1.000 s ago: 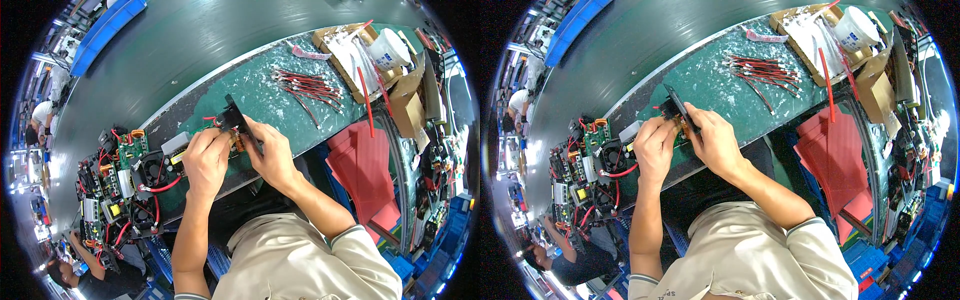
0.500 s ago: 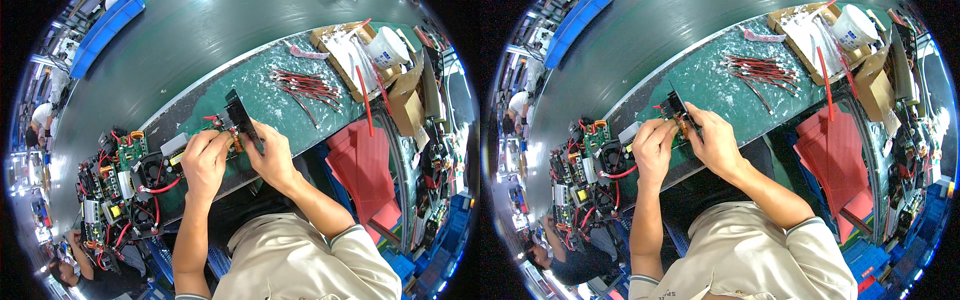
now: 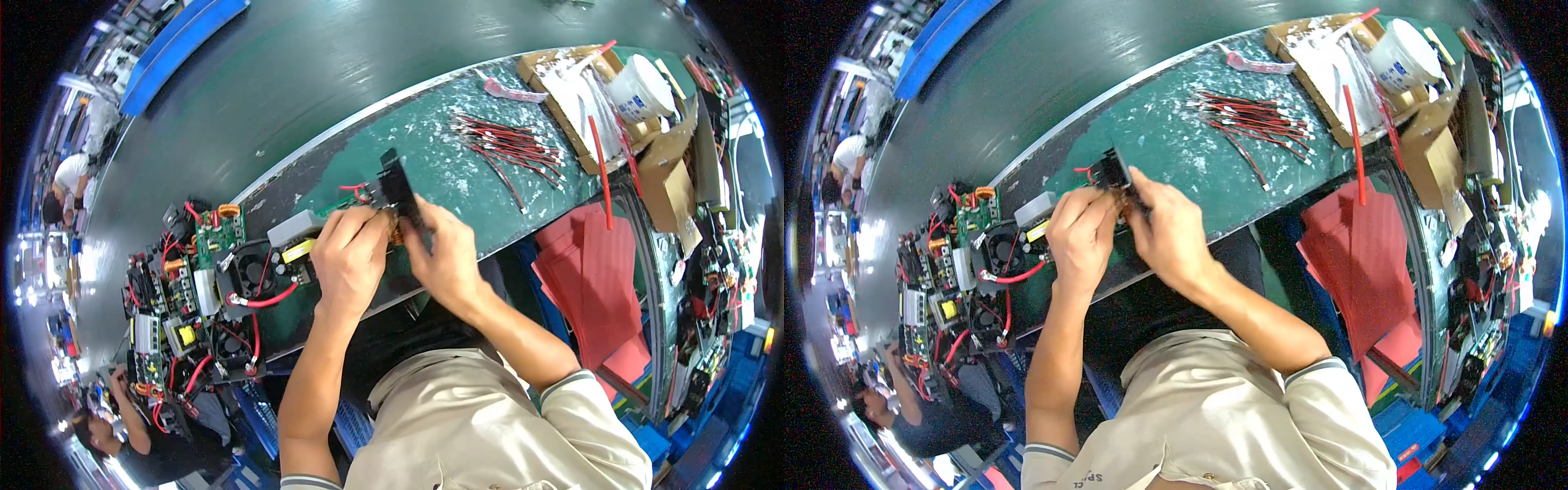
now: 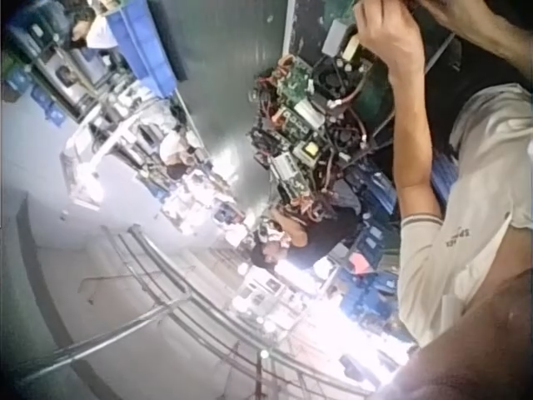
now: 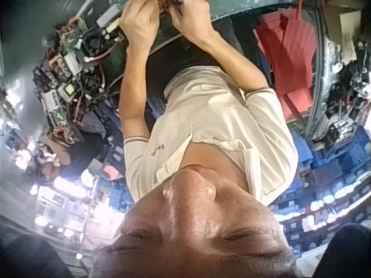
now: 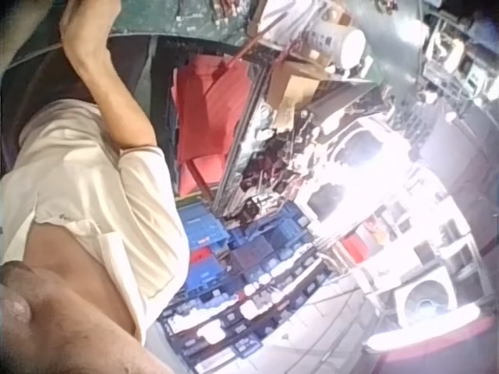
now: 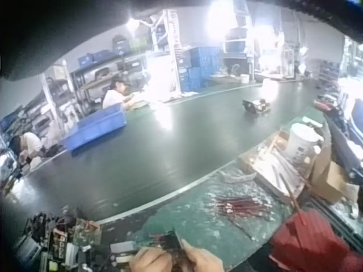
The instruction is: Assembling components onto electronic circuit boards, including applying thermal paste and mounting cooling fans.
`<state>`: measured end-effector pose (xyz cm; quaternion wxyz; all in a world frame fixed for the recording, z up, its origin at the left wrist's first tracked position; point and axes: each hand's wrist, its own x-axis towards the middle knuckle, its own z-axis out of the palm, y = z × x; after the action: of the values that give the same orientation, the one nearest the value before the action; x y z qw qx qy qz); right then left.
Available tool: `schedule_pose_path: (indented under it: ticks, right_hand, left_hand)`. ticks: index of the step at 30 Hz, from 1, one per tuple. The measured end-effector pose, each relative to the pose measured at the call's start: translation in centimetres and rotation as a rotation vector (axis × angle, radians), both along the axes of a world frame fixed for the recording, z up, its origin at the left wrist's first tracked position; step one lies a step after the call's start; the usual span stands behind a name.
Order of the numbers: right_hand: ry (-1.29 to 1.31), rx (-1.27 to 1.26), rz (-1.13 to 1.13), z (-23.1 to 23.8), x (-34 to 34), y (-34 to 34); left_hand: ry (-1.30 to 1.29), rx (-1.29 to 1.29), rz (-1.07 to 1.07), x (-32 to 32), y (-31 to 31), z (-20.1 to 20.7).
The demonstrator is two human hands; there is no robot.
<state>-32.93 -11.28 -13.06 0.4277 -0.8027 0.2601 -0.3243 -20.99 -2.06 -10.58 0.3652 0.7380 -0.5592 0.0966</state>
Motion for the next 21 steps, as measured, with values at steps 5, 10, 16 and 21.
schedule_pose_path:
  ticks: [5, 10, 16, 21]
  right_hand:
    - [0.028, 0.168, -0.106, 0.0, 0.5, -3.1]
    - [0.64, 0.078, 0.018, 0.3, -3.4, -2.6]
    - [0.106, -0.123, 0.061, -1.3, -0.8, 0.4]
    - [0.246, -0.23, 0.154, -1.2, 0.2, -0.7]
  left_hand:
    - [-0.001, 0.097, 0.079, 1.8, 1.7, 2.1]
    - [-0.069, 0.499, 0.196, 2.0, 6.8, 2.0]
    - [-0.087, 0.44, 0.272, 1.8, 6.7, -1.1]
    - [-0.125, 0.343, 0.329, 1.9, 6.4, -2.4]
